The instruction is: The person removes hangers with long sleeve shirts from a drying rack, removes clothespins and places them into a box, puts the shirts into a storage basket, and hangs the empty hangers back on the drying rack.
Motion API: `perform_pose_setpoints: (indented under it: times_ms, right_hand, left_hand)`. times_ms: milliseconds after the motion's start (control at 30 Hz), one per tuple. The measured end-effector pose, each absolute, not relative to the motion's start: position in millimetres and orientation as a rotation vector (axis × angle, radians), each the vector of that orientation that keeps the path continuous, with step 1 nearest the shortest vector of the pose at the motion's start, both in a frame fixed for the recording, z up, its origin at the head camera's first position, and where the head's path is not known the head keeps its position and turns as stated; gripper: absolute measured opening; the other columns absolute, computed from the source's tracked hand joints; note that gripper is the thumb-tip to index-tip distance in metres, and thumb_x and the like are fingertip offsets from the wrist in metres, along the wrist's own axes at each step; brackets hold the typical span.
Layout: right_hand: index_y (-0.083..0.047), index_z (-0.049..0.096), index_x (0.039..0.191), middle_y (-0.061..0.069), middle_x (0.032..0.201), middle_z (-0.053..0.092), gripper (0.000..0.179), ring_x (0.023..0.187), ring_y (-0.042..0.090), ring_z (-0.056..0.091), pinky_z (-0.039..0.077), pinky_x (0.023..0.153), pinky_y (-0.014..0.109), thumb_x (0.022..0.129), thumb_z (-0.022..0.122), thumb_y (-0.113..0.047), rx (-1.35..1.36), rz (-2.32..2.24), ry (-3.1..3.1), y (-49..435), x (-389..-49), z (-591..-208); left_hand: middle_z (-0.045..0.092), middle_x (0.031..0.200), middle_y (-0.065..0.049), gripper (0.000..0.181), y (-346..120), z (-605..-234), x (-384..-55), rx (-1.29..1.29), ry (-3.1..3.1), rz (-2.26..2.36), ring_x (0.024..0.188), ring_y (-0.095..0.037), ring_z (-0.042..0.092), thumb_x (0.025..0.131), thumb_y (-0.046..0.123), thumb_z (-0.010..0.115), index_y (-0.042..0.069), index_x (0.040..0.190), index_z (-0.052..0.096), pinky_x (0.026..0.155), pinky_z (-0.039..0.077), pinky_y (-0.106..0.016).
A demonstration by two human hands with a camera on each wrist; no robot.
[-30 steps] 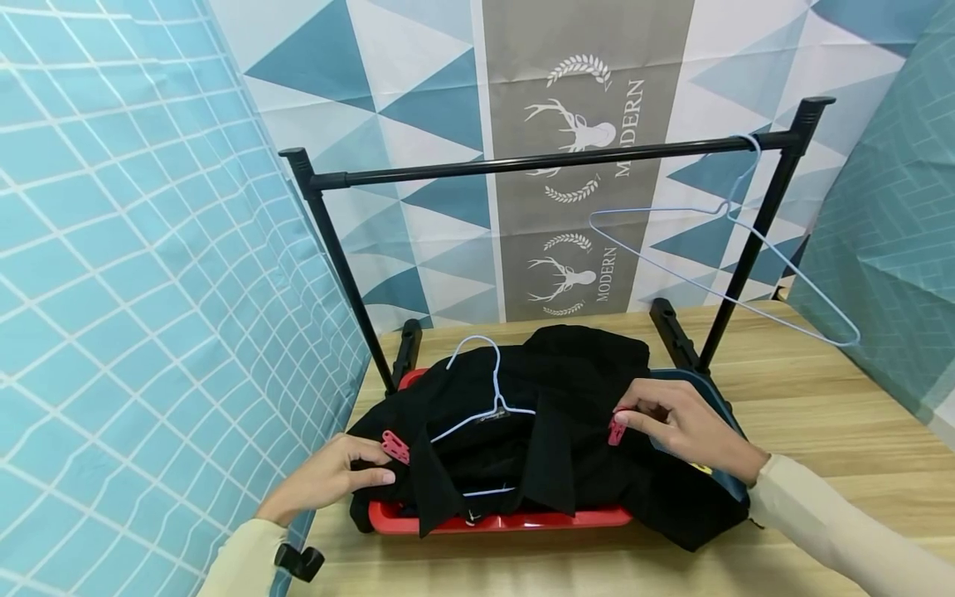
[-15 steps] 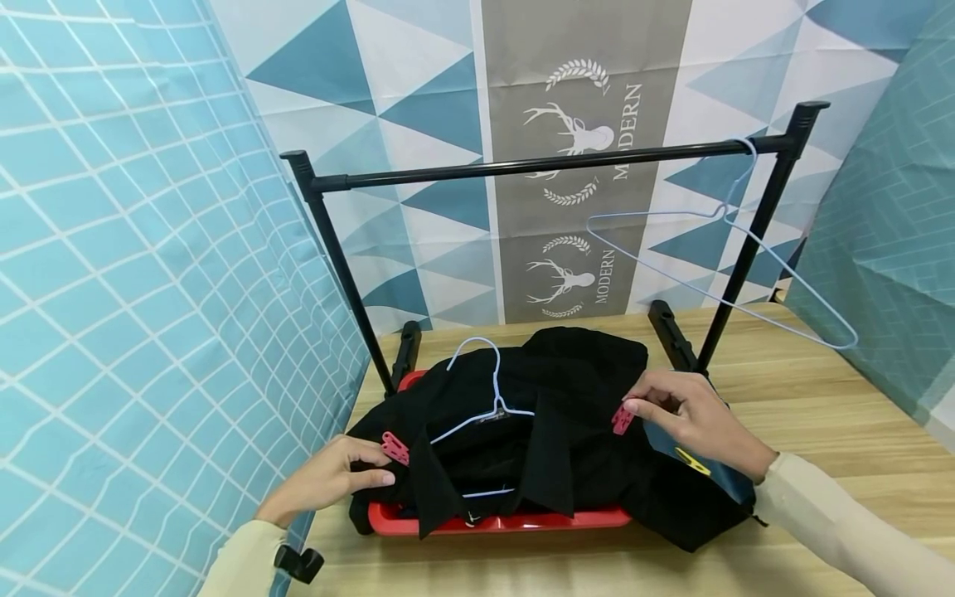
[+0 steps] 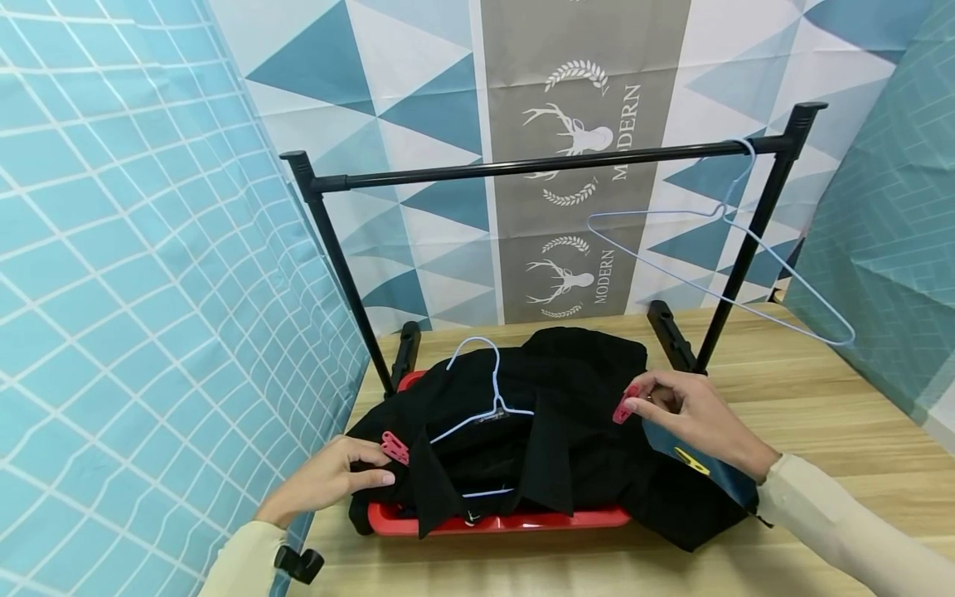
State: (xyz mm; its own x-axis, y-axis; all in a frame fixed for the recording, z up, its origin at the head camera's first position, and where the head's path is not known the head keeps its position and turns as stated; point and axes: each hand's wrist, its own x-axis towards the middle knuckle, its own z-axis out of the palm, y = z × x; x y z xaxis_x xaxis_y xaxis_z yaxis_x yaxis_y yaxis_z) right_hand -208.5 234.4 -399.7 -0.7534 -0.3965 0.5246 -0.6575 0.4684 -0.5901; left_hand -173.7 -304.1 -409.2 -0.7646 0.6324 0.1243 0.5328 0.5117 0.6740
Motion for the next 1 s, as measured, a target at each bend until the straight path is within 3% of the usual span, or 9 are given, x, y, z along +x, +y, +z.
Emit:
perform_pose_setpoints:
  times_ms: [367, 600, 1000]
  right_hand:
    - [-0.019, 0.071, 0.109, -0.006, 0.083, 0.066, 0.016, 0.059, 0.010, 0.054, 0.043, 0.055, 0.025, 0.096, 0.075, -0.011, 0.810, 1.185, -2.454, 248, -216, -409]
    - [-0.019, 0.070, 0.108, -0.004, 0.078, 0.061, 0.015, 0.060, 0.012, 0.052, 0.040, 0.054, 0.026, 0.096, 0.074, -0.011, 0.758, 1.192, -2.473, 261, -219, -414]
    - [-0.016, 0.070, 0.105, -0.002, 0.075, 0.060, 0.009, 0.059, 0.012, 0.051, 0.040, 0.055, 0.025, 0.098, 0.073, -0.020, 0.621, 1.046, -2.533, 289, -225, -428]
  left_hand:
    - [0.058, 0.079, 0.010, 0.014, -303, -409, -173, 1.047, 2.591, 1.135, 0.069, -0.003, 0.052, 0.099, 0.019, 0.070, 0.017, 0.086, 0.074, 0.063, 0.045, -0.025]
    - [0.063, 0.082, 0.009, 0.011, -304, -409, -174, 1.055, 2.600, 1.126, 0.071, -0.004, 0.054, 0.099, 0.017, 0.070, 0.018, 0.090, 0.076, 0.063, 0.046, -0.026]
    - [0.059, 0.079, 0.014, 0.015, -304, -411, -174, 1.034, 2.619, 1.091, 0.069, -0.003, 0.052, 0.099, 0.021, 0.071, 0.019, 0.085, 0.074, 0.063, 0.046, -0.025]
